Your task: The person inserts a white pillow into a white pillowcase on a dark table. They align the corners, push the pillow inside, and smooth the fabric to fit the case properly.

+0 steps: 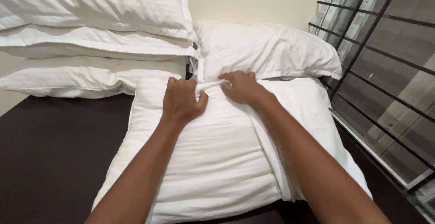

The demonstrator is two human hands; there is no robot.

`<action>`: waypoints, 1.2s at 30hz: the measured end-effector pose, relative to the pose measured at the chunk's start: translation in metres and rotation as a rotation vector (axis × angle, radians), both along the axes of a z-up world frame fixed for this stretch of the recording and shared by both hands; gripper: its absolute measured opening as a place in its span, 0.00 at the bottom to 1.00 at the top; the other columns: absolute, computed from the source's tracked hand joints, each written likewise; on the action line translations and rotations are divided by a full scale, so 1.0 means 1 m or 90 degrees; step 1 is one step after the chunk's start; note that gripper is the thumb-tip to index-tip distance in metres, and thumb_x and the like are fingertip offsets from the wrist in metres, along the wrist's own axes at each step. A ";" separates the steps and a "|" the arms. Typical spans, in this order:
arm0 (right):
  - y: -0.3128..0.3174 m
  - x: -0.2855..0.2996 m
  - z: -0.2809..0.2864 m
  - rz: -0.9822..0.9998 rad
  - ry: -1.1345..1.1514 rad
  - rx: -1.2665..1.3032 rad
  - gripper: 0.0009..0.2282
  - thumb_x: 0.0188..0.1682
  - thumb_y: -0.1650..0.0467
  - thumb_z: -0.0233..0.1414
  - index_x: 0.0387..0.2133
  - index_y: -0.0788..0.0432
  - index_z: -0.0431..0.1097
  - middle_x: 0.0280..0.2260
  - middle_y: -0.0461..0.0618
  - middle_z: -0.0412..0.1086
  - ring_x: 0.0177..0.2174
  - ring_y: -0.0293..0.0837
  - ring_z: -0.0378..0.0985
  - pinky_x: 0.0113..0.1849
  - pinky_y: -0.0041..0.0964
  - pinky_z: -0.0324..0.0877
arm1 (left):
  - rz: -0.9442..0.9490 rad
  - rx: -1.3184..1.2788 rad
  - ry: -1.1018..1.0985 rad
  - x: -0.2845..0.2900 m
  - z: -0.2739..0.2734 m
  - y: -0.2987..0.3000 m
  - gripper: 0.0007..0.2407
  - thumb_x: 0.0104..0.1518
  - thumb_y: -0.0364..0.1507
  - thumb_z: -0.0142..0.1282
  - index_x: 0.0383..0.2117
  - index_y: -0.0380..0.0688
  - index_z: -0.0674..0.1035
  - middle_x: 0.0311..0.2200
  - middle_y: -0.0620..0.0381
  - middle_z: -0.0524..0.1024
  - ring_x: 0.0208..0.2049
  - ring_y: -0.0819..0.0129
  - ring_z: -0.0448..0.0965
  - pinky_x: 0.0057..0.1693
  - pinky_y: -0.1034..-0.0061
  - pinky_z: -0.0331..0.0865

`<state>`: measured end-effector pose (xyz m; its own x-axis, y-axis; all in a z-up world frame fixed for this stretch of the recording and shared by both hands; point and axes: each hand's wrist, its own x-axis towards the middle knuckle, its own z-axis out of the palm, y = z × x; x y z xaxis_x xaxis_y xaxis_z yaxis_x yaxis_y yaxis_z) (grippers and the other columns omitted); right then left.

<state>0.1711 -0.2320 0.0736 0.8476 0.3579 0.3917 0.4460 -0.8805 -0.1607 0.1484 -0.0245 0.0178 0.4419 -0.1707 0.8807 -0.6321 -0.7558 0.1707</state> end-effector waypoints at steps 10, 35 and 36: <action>-0.012 0.055 0.016 -0.004 0.193 0.021 0.14 0.38 0.70 0.53 0.36 0.59 0.82 0.34 0.56 0.81 0.35 0.47 0.82 0.40 0.40 0.74 | -0.004 -0.025 -0.022 -0.007 -0.001 0.002 0.11 0.46 0.31 0.58 0.13 0.36 0.74 0.14 0.42 0.70 0.20 0.50 0.68 0.41 0.60 0.63; -0.082 0.071 0.003 -0.167 0.180 0.057 0.12 0.35 0.69 0.60 0.32 0.62 0.83 0.34 0.62 0.81 0.35 0.52 0.83 0.40 0.44 0.75 | 0.000 -0.030 -0.027 -0.009 0.000 -0.001 0.12 0.48 0.32 0.57 0.13 0.36 0.74 0.14 0.42 0.70 0.20 0.50 0.68 0.41 0.59 0.63; -0.088 0.074 0.000 -0.200 0.167 0.043 0.13 0.35 0.69 0.61 0.32 0.63 0.82 0.35 0.63 0.80 0.35 0.53 0.83 0.40 0.44 0.76 | 0.001 -0.024 -0.028 -0.009 0.000 -0.001 0.12 0.48 0.32 0.57 0.13 0.36 0.74 0.14 0.42 0.70 0.20 0.50 0.68 0.41 0.59 0.63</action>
<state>0.2449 -0.3198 0.0739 0.9859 0.0468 0.1608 0.0932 -0.9510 -0.2947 0.1394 -0.0252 0.0173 0.4023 -0.1360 0.9053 -0.6388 -0.7501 0.1712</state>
